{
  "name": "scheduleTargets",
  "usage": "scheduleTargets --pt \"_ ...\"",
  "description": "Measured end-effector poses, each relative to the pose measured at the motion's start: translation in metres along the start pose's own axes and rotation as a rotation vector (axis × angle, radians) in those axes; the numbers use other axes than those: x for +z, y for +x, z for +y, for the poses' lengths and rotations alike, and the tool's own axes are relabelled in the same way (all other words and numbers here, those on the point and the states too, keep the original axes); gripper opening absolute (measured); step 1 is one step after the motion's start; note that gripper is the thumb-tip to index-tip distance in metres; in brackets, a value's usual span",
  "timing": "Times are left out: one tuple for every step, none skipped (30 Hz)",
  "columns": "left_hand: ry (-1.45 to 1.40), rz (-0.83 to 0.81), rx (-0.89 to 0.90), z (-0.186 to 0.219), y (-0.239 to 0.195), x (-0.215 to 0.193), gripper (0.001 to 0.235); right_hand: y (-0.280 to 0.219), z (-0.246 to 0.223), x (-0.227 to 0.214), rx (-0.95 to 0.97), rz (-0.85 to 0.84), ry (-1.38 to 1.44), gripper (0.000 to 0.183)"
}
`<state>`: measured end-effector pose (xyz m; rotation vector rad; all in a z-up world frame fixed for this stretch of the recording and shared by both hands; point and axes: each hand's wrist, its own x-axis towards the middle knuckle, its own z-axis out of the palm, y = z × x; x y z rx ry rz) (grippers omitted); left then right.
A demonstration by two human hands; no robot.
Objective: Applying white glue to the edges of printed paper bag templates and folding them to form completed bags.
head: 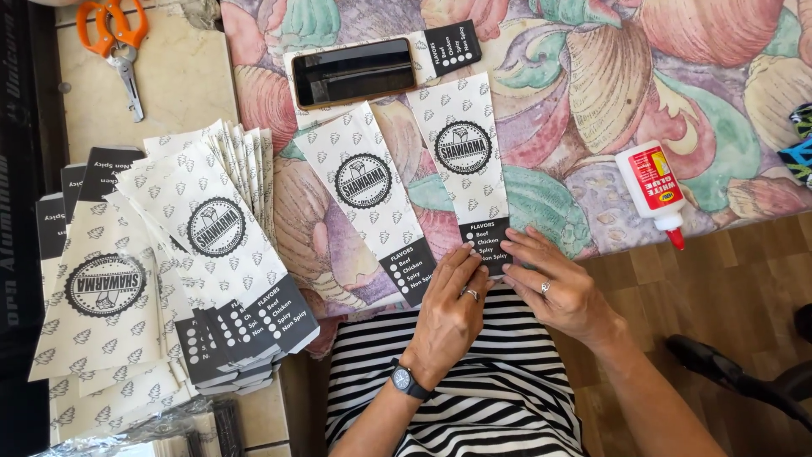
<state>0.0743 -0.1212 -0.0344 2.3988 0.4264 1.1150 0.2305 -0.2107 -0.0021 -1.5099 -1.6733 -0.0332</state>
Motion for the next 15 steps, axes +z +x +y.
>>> scheduleTargets --pt "0.000 0.000 -0.001 0.001 0.000 -0.002 0.015 -0.002 0.000 0.000 0.000 -0.001 0.000 0.007" --pt "0.014 -0.007 0.021 0.001 0.002 -0.005 0.017 -0.002 0.000 0.001 -0.037 -0.007 -0.028 0.012" --pt "0.029 -0.014 0.043 0.001 0.003 -0.007 0.019 -0.002 0.001 0.002 -0.075 -0.013 -0.056 0.018" --pt "0.029 -0.013 0.044 0.000 0.001 -0.006 0.019 -0.003 0.002 0.002 -0.076 -0.012 -0.057 0.018" --pt "0.041 -0.036 0.052 -0.002 -0.002 -0.004 0.019 -0.004 0.003 0.003 -0.082 -0.008 -0.059 0.016" --pt "0.055 -0.060 0.058 -0.003 -0.005 -0.003 0.019 -0.006 0.004 0.003 -0.088 -0.006 -0.059 0.014" --pt "0.056 -0.061 0.057 -0.002 -0.004 -0.002 0.019 -0.007 0.006 0.003 -0.087 -0.005 -0.058 0.014" --pt "0.060 -0.059 0.065 -0.001 -0.004 -0.001 0.021 -0.008 0.006 0.003 -0.097 0.004 -0.061 0.014" --pt "0.064 -0.056 0.072 0.001 -0.003 0.000 0.023 -0.008 0.007 0.003 -0.106 0.014 -0.064 0.014" --pt "0.065 -0.052 0.075 -0.003 0.003 -0.003 0.023 -0.009 0.007 0.003 -0.110 0.015 -0.067 0.014" --pt "0.039 -0.033 0.023 -0.006 0.010 -0.006 0.029 -0.009 0.007 0.002 -0.105 0.013 -0.054 0.015" --pt "0.010 -0.016 -0.030 -0.009 0.015 -0.009 0.035 -0.011 0.005 0.001 -0.096 0.010 -0.041 0.015" --pt "0.009 -0.015 -0.027 -0.025 0.035 -0.010 0.035 -0.009 0.007 0.002 -0.097 0.011 -0.045 0.015" --pt "0.115 -0.012 -0.069 -0.039 0.053 -0.011 0.031 -0.009 0.005 0.002 -0.076 0.002 -0.046 0.018" --pt "0.222 -0.011 -0.109 -0.054 0.070 -0.012 0.027 -0.010 0.004 0.002 -0.055 -0.006 -0.047 0.022"
